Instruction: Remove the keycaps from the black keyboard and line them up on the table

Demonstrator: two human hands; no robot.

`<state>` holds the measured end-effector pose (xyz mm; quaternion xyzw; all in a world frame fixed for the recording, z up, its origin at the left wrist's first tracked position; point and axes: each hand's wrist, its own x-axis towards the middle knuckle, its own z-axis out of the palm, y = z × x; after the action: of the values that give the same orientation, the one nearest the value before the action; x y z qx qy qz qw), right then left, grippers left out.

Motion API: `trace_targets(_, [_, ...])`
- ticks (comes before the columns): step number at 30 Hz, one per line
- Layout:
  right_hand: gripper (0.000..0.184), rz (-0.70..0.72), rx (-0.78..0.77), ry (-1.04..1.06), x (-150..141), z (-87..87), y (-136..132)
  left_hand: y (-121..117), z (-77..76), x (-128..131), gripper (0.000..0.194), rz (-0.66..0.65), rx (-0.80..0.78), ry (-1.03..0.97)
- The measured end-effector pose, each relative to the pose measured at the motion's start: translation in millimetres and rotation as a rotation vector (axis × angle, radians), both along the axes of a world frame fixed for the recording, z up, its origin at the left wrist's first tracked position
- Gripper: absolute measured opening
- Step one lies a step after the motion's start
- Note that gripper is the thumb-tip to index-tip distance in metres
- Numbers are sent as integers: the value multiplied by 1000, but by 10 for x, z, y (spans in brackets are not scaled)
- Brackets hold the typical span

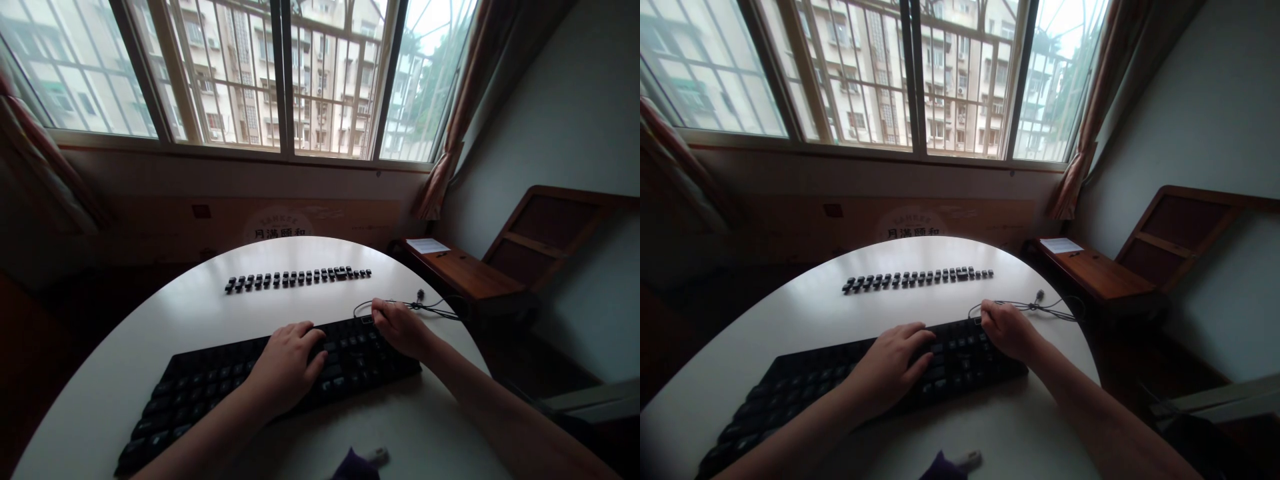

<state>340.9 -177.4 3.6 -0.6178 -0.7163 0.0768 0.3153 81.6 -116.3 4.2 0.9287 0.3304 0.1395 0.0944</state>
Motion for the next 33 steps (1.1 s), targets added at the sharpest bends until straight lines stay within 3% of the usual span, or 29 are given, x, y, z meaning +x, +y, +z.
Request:
trace_targets(6, [29,-90,70,257,52,-88,24,1,2,0,34,1,-6,8])
trace_targets(13, [30,-152,113,409,70,-222,83,10,-4,-10,32,-4,-4,-33])
trace_targets(23, [30,-164,189,420,25,-248,31,10,-9,-4,32,4,-13,-17])
trace_targets(29, [31,-172,173,492,24,-331,57,16,-16,-20,32,12,2,-24])
trace_targets(33, [30,-193,174,578,8,-287,67,11,-11,-27,32,9,2,-17])
